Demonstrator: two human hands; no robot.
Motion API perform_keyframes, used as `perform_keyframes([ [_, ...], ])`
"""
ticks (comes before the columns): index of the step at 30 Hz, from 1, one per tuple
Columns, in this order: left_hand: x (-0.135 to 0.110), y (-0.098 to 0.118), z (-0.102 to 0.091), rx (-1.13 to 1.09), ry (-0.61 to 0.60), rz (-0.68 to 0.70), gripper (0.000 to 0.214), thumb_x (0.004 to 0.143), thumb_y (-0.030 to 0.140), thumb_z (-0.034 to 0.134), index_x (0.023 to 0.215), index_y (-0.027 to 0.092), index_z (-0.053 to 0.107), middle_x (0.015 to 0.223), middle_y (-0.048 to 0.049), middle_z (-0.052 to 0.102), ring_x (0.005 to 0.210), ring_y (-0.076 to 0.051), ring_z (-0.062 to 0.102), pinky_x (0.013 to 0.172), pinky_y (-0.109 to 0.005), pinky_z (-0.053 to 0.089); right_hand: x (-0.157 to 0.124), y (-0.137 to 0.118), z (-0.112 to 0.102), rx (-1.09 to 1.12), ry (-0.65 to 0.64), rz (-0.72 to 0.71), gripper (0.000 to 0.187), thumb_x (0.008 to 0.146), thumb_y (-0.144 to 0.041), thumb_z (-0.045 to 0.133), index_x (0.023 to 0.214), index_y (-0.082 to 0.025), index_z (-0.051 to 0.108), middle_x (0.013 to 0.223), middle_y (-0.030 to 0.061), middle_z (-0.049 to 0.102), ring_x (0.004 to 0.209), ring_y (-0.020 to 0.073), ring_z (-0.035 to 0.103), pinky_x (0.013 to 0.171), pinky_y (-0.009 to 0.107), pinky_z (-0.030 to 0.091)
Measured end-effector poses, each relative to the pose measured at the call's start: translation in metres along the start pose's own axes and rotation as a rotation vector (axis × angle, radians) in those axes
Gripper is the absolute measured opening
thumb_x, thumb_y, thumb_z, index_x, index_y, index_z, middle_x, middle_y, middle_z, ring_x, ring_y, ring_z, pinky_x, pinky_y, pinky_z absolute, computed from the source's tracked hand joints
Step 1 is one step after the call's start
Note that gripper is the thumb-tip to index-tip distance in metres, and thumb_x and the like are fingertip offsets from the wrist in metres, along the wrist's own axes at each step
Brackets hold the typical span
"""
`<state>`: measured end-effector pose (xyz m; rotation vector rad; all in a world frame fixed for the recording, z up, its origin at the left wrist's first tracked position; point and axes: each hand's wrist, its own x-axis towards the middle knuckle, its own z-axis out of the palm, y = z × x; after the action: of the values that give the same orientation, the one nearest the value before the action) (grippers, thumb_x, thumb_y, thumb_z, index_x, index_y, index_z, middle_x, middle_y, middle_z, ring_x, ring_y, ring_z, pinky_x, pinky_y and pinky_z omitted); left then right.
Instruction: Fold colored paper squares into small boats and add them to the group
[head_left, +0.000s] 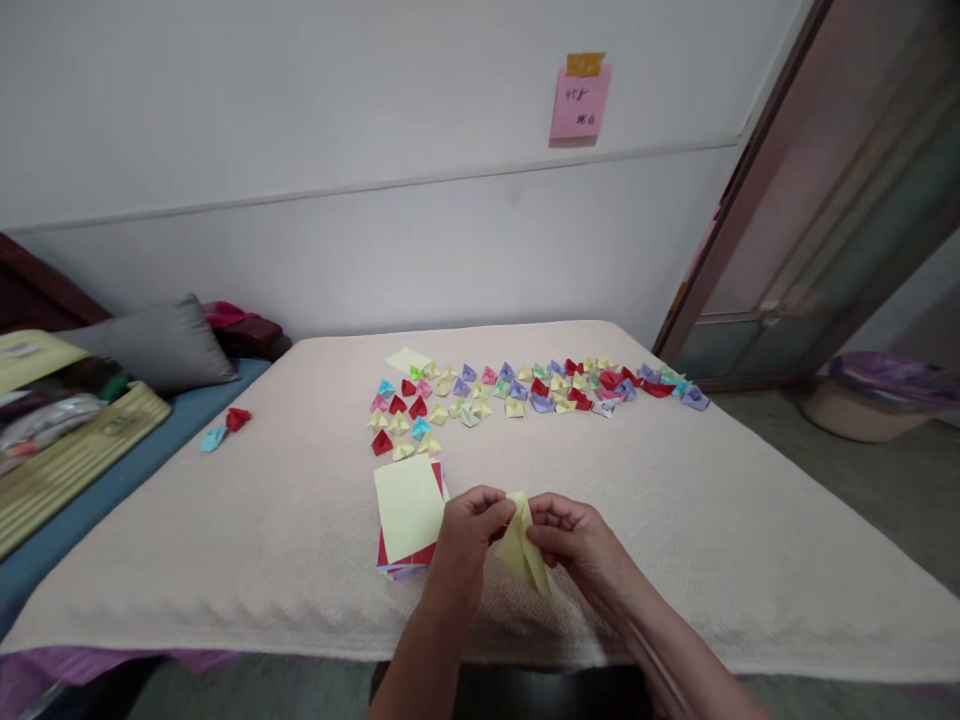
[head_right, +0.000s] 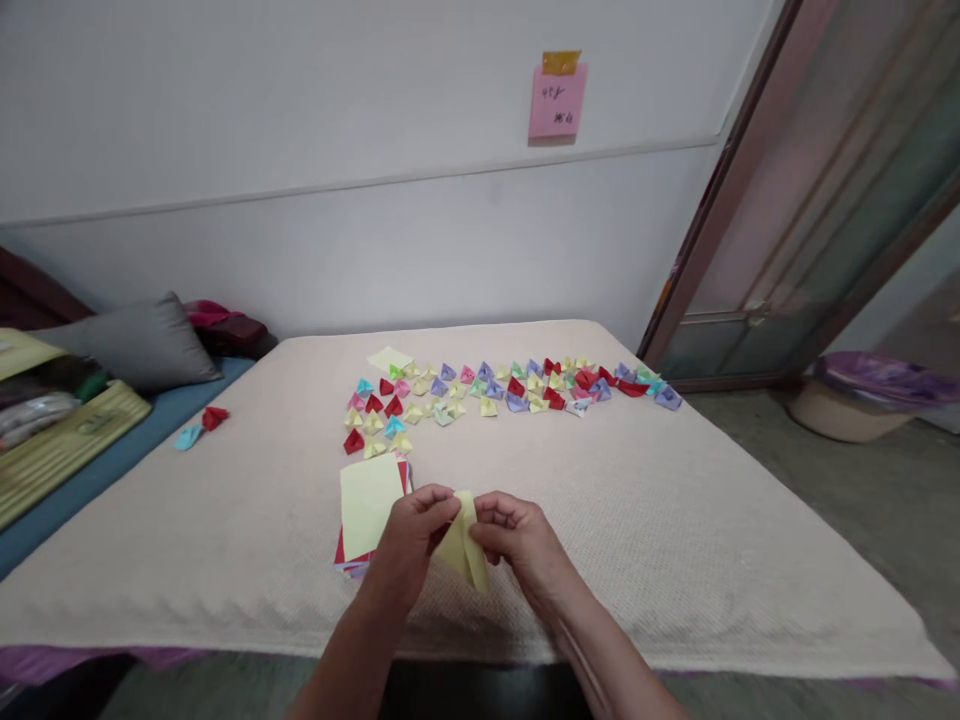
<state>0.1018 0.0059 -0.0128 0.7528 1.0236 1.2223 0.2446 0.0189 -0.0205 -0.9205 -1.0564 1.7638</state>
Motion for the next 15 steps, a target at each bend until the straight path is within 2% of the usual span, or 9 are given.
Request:
perform_keyframes([
  [6,-0.0007,0.0014,-0.0003,-0.051,-0.008,-0.017,0.02,0.062,0.025,0.072,0.069,0.014,0.057,0.055,0.0042,0.053,0.048,-0.007,0.045,0.049,-0.02,0.033,-0.0028,-0.0008,0.0034,0.108,-0.019,0.056,0.023,0.059,-0.022,0.077,0.079,-0.015,0.068,0.06,-0.0003,0.059,0.047,0.0068,0.042,0.043,0.019,0.025],
  [15,-0.0018,-0.0001,0.0089,0.341,0.119,0.29,0.011,0.067,0.018,0.062,0.064,0.018,0.051,0.055,0.0056,0.048,0.051,-0.009,0.043,0.05,-0.02,0.032,-0.0012,0.0026,0.0029,0.155,0.005,0.054,0.025,0.057,-0.021,0.079,0.077,-0.015,0.066,0.058,-0.0016,0.057,0.046,0.0062,0.042,0.042,0.018,0.026],
])
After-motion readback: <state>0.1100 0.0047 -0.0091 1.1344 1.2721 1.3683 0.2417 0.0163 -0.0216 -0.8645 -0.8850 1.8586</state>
